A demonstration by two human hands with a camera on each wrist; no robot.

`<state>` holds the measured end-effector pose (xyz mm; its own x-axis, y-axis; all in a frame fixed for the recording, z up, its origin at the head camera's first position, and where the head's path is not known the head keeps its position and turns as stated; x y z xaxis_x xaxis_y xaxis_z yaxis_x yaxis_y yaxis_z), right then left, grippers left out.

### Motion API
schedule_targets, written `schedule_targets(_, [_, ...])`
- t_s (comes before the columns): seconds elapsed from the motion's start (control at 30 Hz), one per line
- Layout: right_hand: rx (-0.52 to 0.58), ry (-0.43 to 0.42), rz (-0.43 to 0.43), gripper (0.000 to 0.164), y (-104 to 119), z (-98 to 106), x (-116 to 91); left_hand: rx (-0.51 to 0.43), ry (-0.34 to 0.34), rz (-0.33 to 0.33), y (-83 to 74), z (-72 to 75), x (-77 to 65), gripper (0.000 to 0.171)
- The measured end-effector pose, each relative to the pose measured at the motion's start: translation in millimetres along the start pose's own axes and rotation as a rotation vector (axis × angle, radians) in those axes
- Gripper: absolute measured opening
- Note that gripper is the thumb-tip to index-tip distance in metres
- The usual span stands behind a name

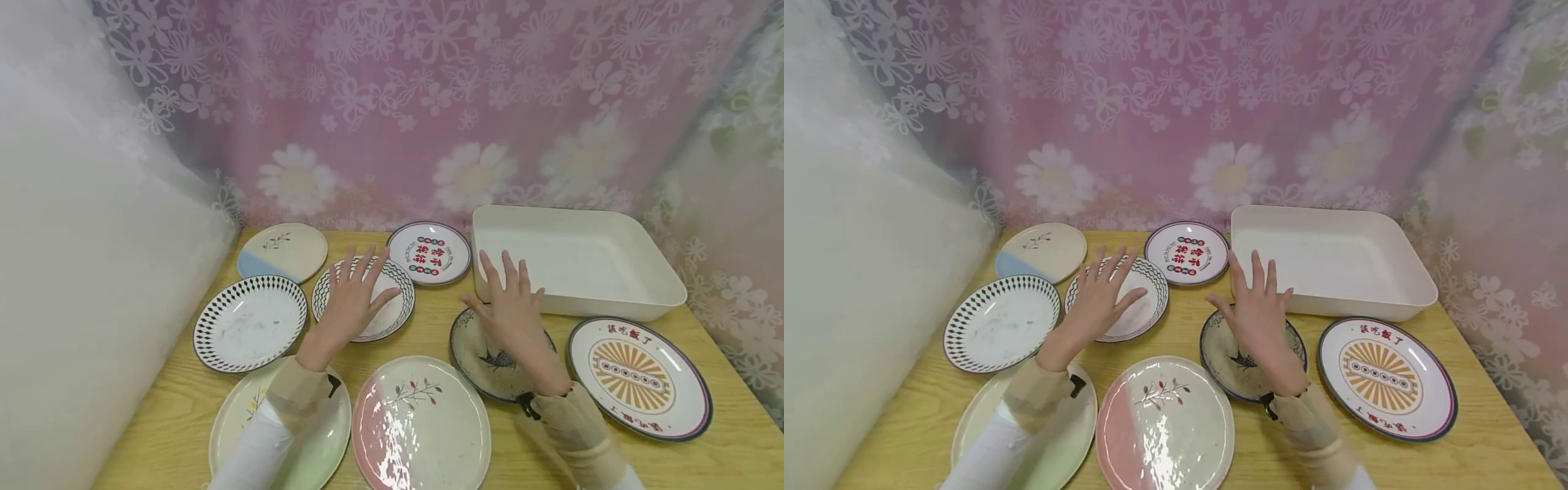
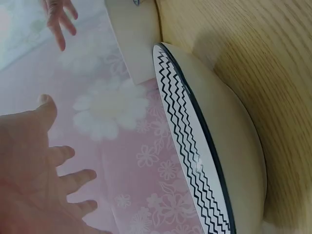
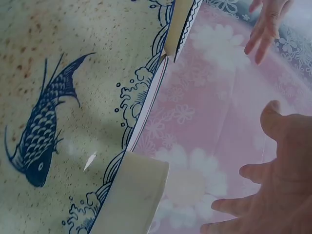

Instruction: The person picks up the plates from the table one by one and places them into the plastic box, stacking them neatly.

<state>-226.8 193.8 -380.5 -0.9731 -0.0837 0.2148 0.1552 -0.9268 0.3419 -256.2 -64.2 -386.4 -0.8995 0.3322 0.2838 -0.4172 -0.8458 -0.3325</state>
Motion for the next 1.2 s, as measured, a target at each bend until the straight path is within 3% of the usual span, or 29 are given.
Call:
schedule_targets(0.27, [0.103, -0.100, 0.061, 0.064, -5, 14, -4, -0.122, -0.088, -0.064, -6.6, 9.4, 3.4, 0.060])
schedule_targets(0.43, [0.189, -0.177, 0.037, 0.049, -13, 25, -8, -0.187, -0.126, -0.038, -8.6, 15.5, 3.3, 0.053])
schedule_targets(0.63, [0.173, -0.243, 0.018, 0.035, -25, 44, -16, -0.253, -0.156, -0.004, -8.9, 19.6, 2.2, 0.038])
schedule_targets(0.93, [0.051, -0.094, -0.088, 0.042, -63, 49, -23, -0.357, -0.130, 0.010, -8.3, 18.8, -4.6, 0.027])
schedule_targets(1.03, [0.007, -0.051, -0.086, 0.043, -74, 44, -24, -0.403, -0.100, 0.024, -6.8, 15.6, -8.3, 0.026])
schedule_targets(1.2, [-0.022, 0.000, -0.066, 0.030, -87, 33, -24, -0.473, -0.036, 0.064, -4.2, 6.8, -14.0, 0.026])
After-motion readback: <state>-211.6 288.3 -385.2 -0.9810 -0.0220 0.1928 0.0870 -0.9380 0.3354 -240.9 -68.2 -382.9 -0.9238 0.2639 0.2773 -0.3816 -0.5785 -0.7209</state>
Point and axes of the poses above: each hand's wrist, its own x-axis towards the middle knuckle, its own z-axis out of the back of the hand, y = z × x, the point moved 5 cm from there along x, towards the middle knuckle, and after that the axes turned 1 degree about x, right-handed, at the moved point
